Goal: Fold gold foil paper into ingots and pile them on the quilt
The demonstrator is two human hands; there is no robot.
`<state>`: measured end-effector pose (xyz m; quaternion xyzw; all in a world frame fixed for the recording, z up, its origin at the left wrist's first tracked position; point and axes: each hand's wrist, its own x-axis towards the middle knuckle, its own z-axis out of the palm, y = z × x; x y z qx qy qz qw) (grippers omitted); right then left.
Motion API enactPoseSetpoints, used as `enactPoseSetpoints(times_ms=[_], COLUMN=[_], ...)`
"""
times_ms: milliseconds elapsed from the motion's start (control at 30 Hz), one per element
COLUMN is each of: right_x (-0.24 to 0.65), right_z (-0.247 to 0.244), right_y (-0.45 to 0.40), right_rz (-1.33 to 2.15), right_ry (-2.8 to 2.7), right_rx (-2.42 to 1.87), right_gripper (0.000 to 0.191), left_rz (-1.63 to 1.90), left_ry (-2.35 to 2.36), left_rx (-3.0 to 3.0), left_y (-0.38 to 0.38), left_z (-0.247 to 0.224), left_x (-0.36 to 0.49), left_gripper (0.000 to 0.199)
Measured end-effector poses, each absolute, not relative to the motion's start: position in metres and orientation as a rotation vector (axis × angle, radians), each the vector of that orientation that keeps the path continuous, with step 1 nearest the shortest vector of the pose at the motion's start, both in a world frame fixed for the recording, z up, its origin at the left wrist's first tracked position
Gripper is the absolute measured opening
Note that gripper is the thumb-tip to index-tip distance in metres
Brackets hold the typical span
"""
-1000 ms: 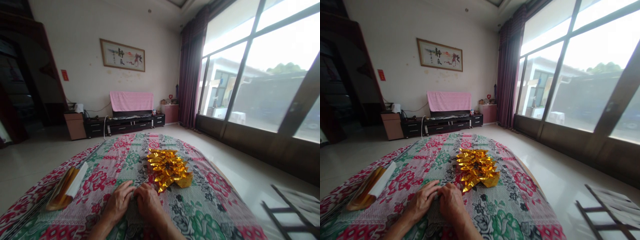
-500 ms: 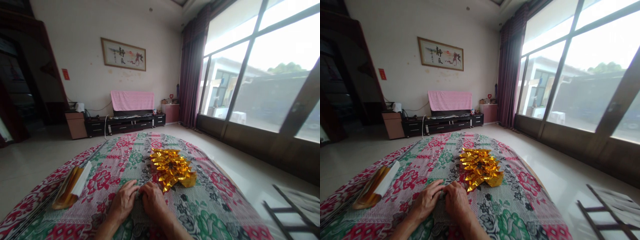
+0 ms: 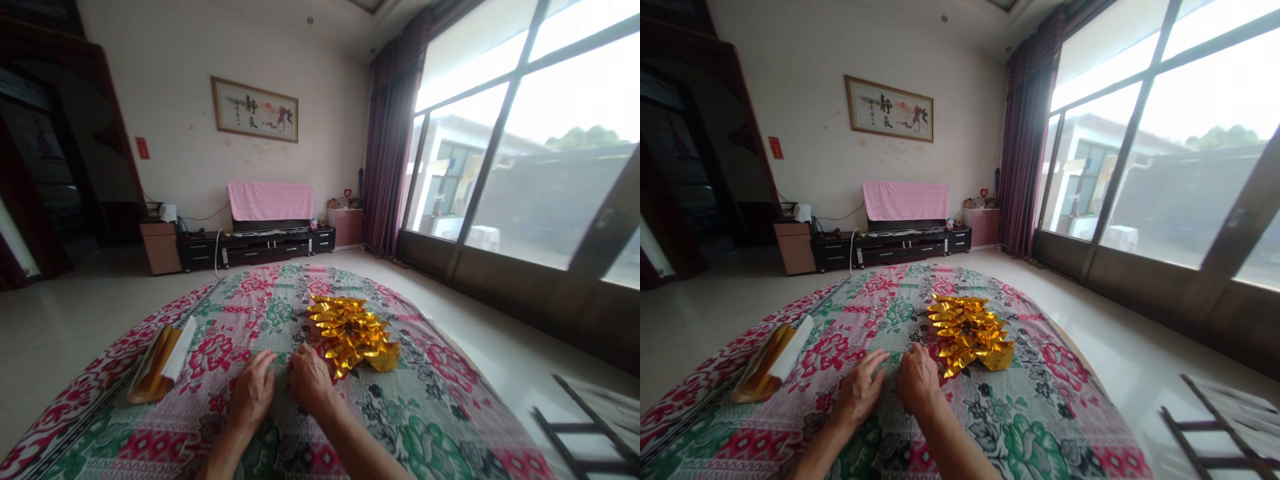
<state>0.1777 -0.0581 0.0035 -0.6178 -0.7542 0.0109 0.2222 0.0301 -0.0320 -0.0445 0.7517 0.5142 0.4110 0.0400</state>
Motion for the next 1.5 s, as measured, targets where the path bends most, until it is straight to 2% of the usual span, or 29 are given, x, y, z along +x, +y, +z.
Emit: enactPoseSetpoints(times_ms=[167, 300, 533, 667, 767, 833, 933, 1100, 1267, 1500], right_x=[0.17, 0.165, 0.168, 0.171, 0.171, 0.17, 0.17, 0.169, 0.169, 0.168], right_z=[0.002, -0.01, -0.014, -0.016, -0.016, -0.015, -0.013, -0.014, -0.016, -0.013], right_y=[-0.04, -0.037, -0.04, -0.038, -0.038, -0.038, -0.039, -0.039, -0.039, -0.041], right_rz=[0.069, 0.099, 0.204, 0.214, 0.222, 0.229, 0.235, 0.223, 0.21, 0.243], right_ry=[-2.003, -1.858, -1.78, -1.784, -1.778, -1.777, -1.775, -1.767, -1.758, -1.747], right_rx=[-1.749, -1.594, -1.461, -1.423, -1.419, -1.422, -1.431, -1.443, -1.428, -1.471], right_gripper=[0.018, 0.025, 0.026, 0.025, 0.025, 0.025, 0.025, 0.025, 0.025, 0.024], left_rz=[1.38, 1.425, 1.484, 1.676, 1.752, 1.623, 1.239, 0.687, 0.579, 0.688], left_ry=[1.642, 1.682, 1.672, 1.712, 1.957, 2.201, 2.454, 2.617, 2.66, 2.666], left_rx=[2.132, 2.001, 1.91, 2.0, 2.08, 2.072, 2.098, 1.821, 1.626, 1.614], left_y=[-0.027, -0.029, -0.034, -0.033, -0.028, -0.022, -0.013, -0.005, -0.004, -0.005], left_z=[-0.043, -0.036, -0.026, -0.004, 0.021, 0.034, 0.041, 0.036, 0.038, 0.039], left_x=[0.023, 0.022, 0.026, 0.011, -0.018, -0.043, -0.077, -0.101, -0.103, -0.112], left_gripper=[0.034, 0.035, 0.031, 0.03, 0.029, 0.029, 0.033, 0.039, 0.039, 0.038])
